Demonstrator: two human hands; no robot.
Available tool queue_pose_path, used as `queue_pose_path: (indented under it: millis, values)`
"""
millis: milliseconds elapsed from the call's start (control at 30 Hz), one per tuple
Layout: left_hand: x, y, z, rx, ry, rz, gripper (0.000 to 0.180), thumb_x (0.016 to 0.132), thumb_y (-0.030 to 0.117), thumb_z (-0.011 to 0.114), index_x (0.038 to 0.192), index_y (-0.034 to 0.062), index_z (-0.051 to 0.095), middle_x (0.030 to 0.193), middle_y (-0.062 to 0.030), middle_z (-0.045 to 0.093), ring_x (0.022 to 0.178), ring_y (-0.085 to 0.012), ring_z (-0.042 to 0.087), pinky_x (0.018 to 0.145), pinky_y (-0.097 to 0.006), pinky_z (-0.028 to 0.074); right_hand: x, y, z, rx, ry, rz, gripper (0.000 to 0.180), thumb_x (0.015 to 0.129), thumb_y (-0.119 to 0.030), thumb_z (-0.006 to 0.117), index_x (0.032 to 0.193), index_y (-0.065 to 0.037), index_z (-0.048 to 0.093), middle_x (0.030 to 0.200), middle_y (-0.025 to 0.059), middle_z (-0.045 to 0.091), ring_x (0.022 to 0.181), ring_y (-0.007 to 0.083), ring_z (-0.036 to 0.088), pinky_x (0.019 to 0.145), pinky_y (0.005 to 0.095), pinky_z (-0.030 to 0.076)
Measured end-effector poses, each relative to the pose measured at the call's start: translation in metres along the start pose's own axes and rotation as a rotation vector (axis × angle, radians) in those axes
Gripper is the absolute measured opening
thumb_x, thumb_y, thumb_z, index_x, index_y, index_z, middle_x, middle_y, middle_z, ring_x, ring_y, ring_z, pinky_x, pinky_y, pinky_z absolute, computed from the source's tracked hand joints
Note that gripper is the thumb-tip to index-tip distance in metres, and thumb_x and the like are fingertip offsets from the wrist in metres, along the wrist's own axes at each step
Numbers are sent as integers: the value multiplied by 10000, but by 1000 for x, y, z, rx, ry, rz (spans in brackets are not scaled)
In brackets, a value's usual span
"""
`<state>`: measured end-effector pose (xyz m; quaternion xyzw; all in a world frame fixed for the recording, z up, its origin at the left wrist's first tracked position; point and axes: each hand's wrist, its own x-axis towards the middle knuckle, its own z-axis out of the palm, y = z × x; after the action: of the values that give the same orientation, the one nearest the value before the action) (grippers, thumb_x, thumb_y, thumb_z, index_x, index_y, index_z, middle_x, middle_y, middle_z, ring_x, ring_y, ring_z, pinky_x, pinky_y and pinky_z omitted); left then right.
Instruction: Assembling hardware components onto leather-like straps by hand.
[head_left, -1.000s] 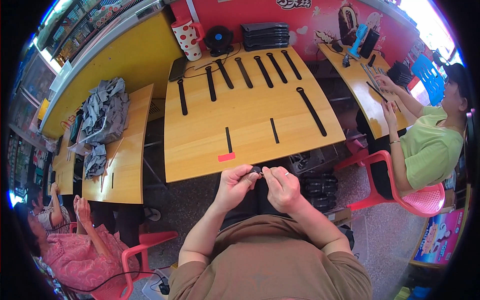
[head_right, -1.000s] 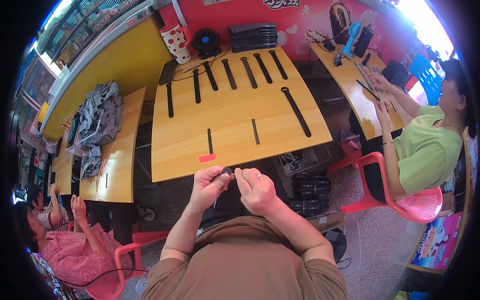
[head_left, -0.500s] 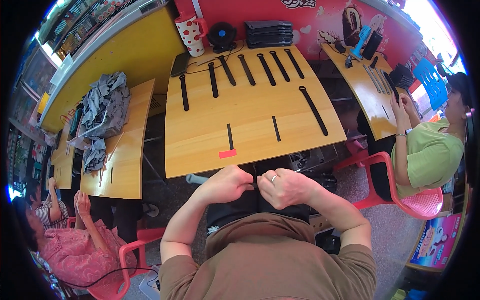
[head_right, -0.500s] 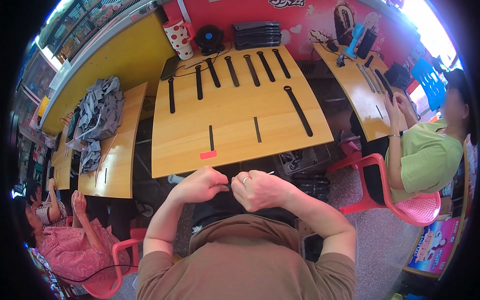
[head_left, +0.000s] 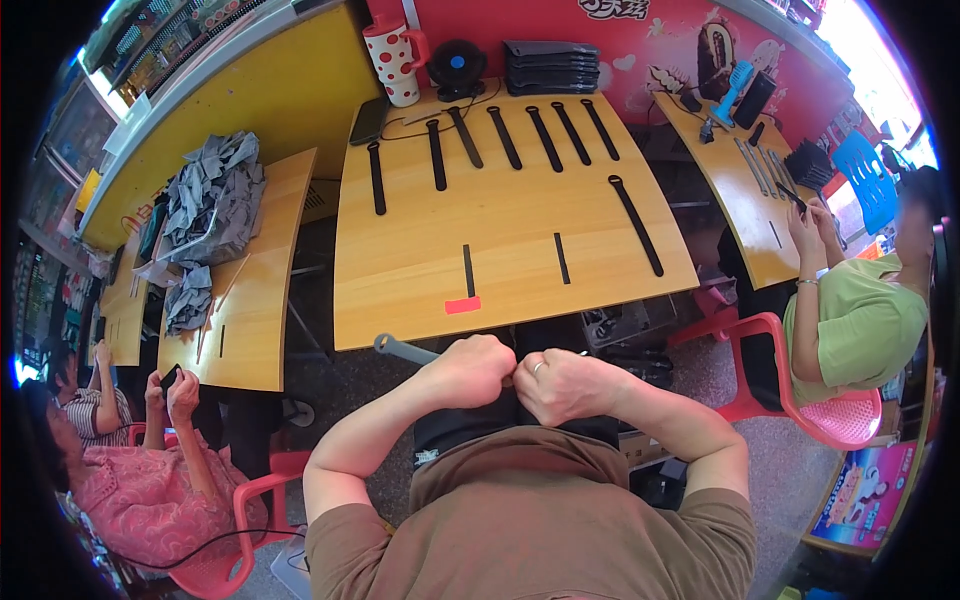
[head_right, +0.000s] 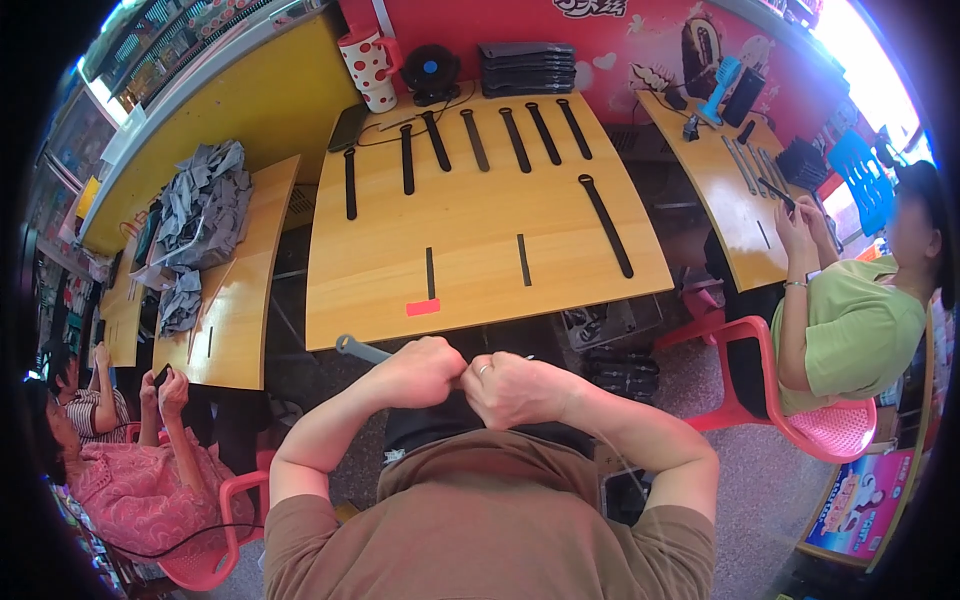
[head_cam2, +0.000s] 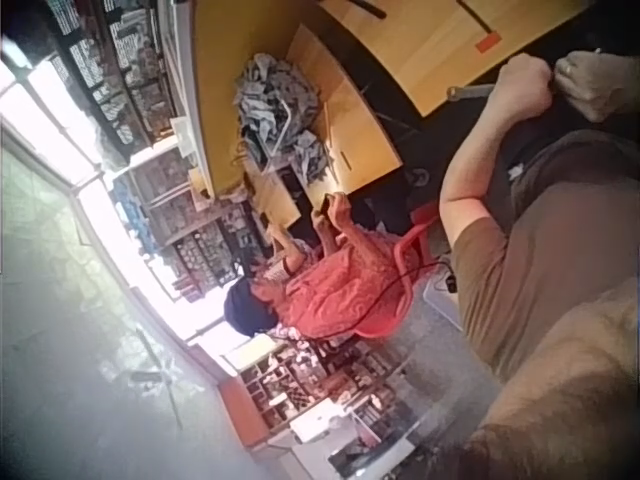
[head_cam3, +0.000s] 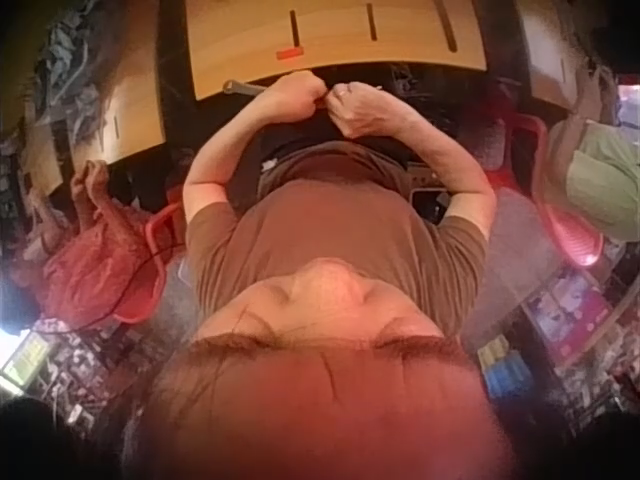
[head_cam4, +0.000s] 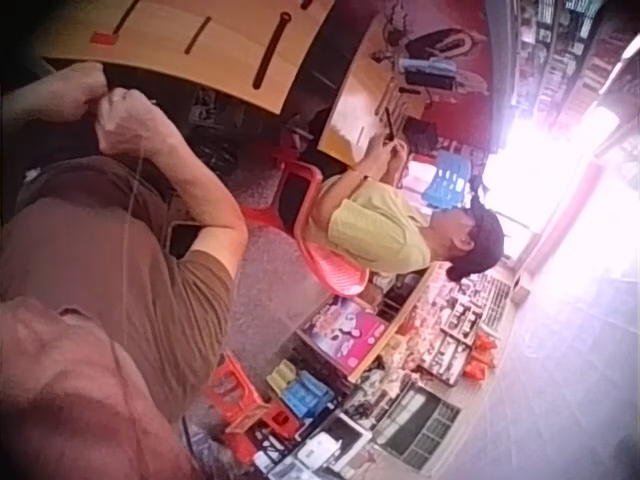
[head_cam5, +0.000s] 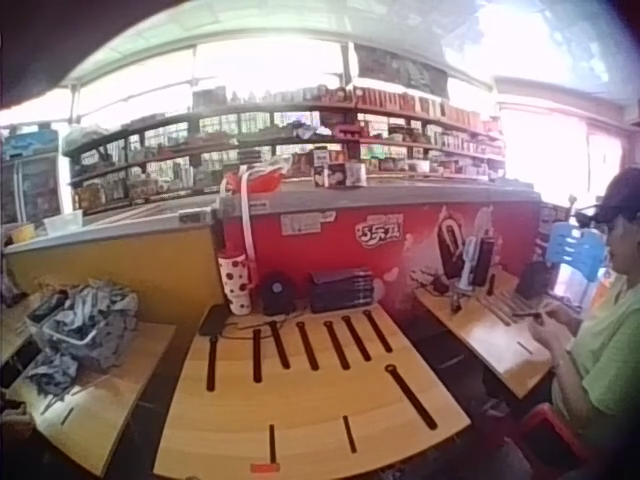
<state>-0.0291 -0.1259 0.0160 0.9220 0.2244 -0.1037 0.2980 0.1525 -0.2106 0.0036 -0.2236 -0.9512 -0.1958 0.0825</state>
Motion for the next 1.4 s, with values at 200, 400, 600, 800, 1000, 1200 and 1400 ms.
queue_pose_path:
  millis: [200,400,600,800,1000,1200,1400]
  values:
    - [-12,-13,12,-692,333,73,173,889,33,641,1047,6,706,675,-1,612,631,-54,513,569,-229,421,-8,6,-4,53,258,369,144,666,-141,608,750,-23,607,739,57,510,616,164,514,466,263,405]
    - [-10,-4,19,-1044,399,-11,138,928,95,638,1016,25,717,678,61,568,620,-18,473,560,-199,398,-7,-22,17,199,498,667,266,652,-25,639,905,58,639,776,92,534,630,206,554,483,288,436]
    - [-8,9,20,-1087,457,-53,123,923,100,648,985,15,712,667,43,575,620,-31,489,553,-208,409,12,-41,27,238,783,899,274,664,125,685,931,110,622,783,146,592,620,264,589,511,325,468]
    - [-10,3,20,-881,528,114,75,893,68,665,904,-3,689,623,-20,576,578,-79,498,541,-239,423,0,-30,17,120,672,719,285,647,27,676,923,84,634,775,118,559,619,219,569,489,299,454]
    - [-8,4,16,-405,623,208,42,813,23,658,842,-7,663,710,-204,622,625,-352,599,571,-375,479,-5,-9,-2,-87,363,416,198,663,-70,642,820,51,649,784,103,576,630,174,547,480,249,440]
    - [13,10,48,-366,883,22,66,813,32,626,853,-20,638,753,-211,635,706,-402,620,616,-417,497,34,-46,6,-441,46,775,156,702,-96,627,785,35,644,788,131,596,662,189,559,456,251,380]
    - [6,-4,54,-976,689,-68,186,965,64,545,1087,-8,666,787,-5,665,610,-71,561,549,-235,466,21,-31,18,-143,332,821,202,698,-118,617,846,18,628,720,80,502,612,170,519,456,268,378]
